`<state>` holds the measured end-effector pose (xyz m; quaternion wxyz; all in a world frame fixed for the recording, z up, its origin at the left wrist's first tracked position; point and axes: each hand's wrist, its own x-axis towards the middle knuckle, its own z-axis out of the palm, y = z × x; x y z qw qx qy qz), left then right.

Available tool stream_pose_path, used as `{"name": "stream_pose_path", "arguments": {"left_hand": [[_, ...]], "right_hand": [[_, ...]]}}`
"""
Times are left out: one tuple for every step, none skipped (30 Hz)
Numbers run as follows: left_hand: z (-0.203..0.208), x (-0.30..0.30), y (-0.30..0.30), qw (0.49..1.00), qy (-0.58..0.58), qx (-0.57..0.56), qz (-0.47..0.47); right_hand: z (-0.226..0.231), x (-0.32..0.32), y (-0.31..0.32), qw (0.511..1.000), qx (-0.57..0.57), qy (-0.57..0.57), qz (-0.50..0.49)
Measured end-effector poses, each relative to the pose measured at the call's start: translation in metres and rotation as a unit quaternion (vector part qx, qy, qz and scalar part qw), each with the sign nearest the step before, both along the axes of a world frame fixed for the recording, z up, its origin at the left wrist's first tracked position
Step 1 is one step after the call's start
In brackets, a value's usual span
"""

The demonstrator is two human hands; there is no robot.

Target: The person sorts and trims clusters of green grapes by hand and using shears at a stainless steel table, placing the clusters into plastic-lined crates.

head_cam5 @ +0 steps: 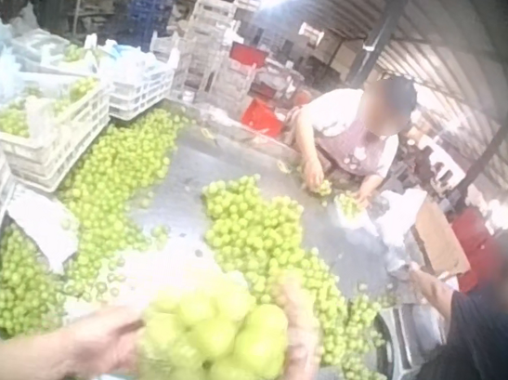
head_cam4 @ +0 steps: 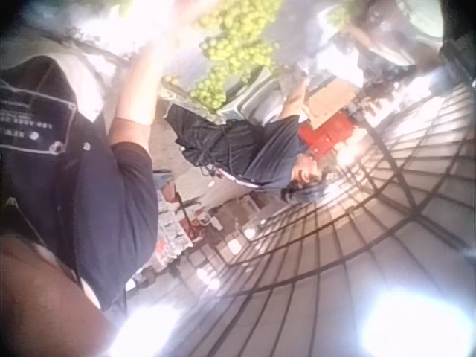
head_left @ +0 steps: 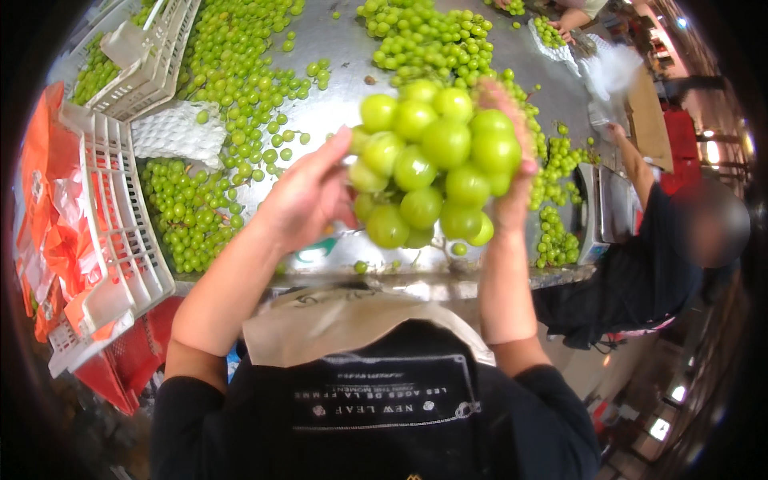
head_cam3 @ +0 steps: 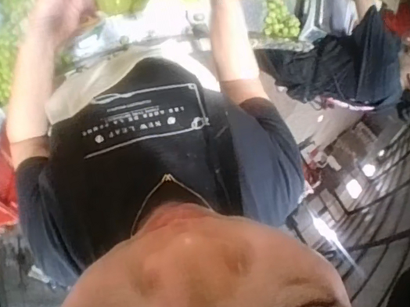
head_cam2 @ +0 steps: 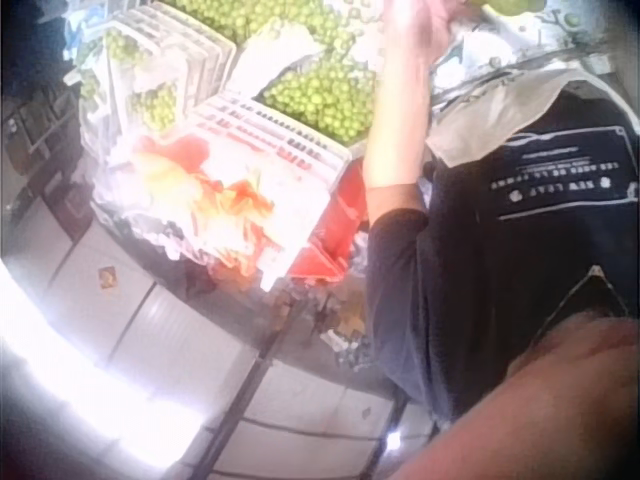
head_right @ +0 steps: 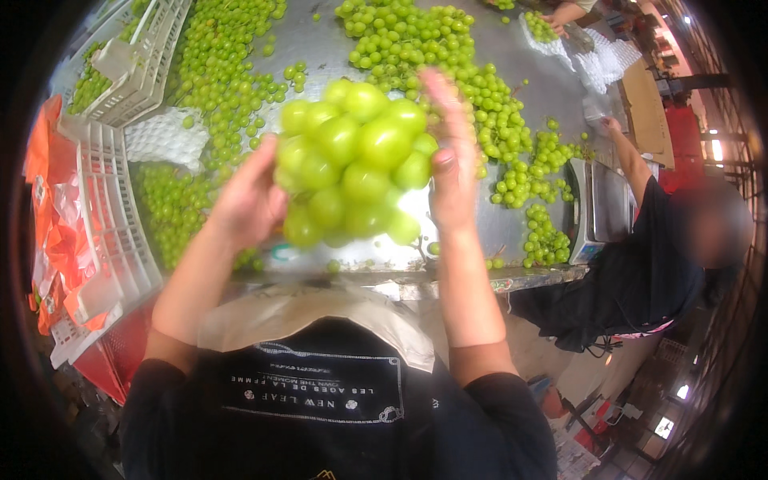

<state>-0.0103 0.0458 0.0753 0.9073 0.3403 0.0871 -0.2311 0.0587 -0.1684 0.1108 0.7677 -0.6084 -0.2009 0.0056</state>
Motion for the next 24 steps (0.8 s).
{"name": "stream_pose_path", "arguments": {"left_hand": [[0.002,0.001,-0.005,0.999,0.034,0.015,-0.034],[0.004,0.002,-0.010,0.995,0.066,0.026,-0.071],[0.005,0.000,-0.011,0.992,0.082,0.063,-0.073],[0.003,-0.001,-0.011,0.987,0.100,0.102,-0.074],[0.001,-0.002,-0.011,0.980,0.118,0.140,-0.075],[0.002,-0.004,-0.011,0.977,0.115,0.167,-0.068],[0.002,-0.005,-0.010,0.968,0.074,0.221,-0.093],[0.002,-0.005,-0.009,0.955,0.033,0.272,-0.116],[0.002,-0.004,-0.007,0.936,-0.011,0.323,-0.137],[0.002,-0.003,-0.006,0.910,-0.063,0.384,-0.142],[0.004,-0.002,-0.005,0.893,-0.090,0.429,-0.098],[0.007,0.000,-0.004,0.871,-0.116,0.474,-0.052],[0.008,0.001,-0.003,0.845,-0.142,0.515,-0.007],[0.010,0.003,-0.007,0.823,-0.232,0.506,0.112],[0.015,0.005,-0.010,0.794,-0.287,0.518,0.140],[0.023,0.009,-0.011,0.760,-0.340,0.528,0.167],[0.030,0.013,-0.013,0.723,-0.392,0.534,0.194],[0.034,0.014,-0.015,0.702,-0.418,0.547,0.183],[0.037,0.017,-0.018,0.690,-0.436,0.549,0.179],[0.039,0.019,-0.021,0.677,-0.454,0.551,0.175],[0.039,0.021,-0.022,0.666,-0.473,0.552,0.171],[0.040,0.022,-0.021,0.663,-0.481,0.553,0.155],[0.039,0.021,-0.019,0.669,-0.474,0.554,0.144],[0.038,0.021,-0.018,0.675,-0.468,0.554,0.132]], "right_hand": [[-0.026,0.003,0.005,0.973,0.139,0.119,0.141],[-0.050,-0.003,-0.001,0.948,0.192,0.207,0.145],[-0.064,-0.008,-0.004,0.912,0.245,0.293,0.149],[-0.065,-0.016,0.003,0.898,0.262,0.331,0.121],[-0.066,-0.021,0.011,0.882,0.279,0.368,0.092],[-0.069,-0.024,0.012,0.881,0.268,0.388,0.045],[-0.077,-0.024,0.010,0.863,0.317,0.385,0.080],[-0.088,-0.022,0.006,0.842,0.365,0.381,0.115],[-0.092,-0.020,0.006,0.818,0.411,0.373,0.151],[-0.095,-0.020,0.006,0.830,0.406,0.360,0.129],[-0.095,-0.020,0.004,0.835,0.401,0.358,0.122],[-0.090,-0.020,0.006,0.838,0.396,0.356,0.117],[-0.085,-0.020,0.008,0.842,0.391,0.355,0.112],[-0.080,-0.020,0.009,0.840,0.391,0.359,0.114],[-0.074,-0.021,0.012,0.837,0.391,0.363,0.118],[-0.071,-0.022,0.013,0.835,0.392,0.367,0.121],[-0.071,-0.022,0.014,0.817,0.422,0.364,0.149],[-0.073,-0.023,0.016,0.795,0.451,0.362,0.179],[-0.074,-0.024,0.017,0.772,0.480,0.360,0.209],[-0.073,-0.026,0.019,0.763,0.488,0.368,0.212],[-0.071,-0.028,0.020,0.755,0.495,0.375,0.212],[-0.071,-0.029,0.021,0.746,0.502,0.383,0.213],[-0.072,-0.030,0.023,0.738,0.509,0.378,0.230],[-0.073,-0.030,0.024,0.731,0.517,0.371,0.245]]}}
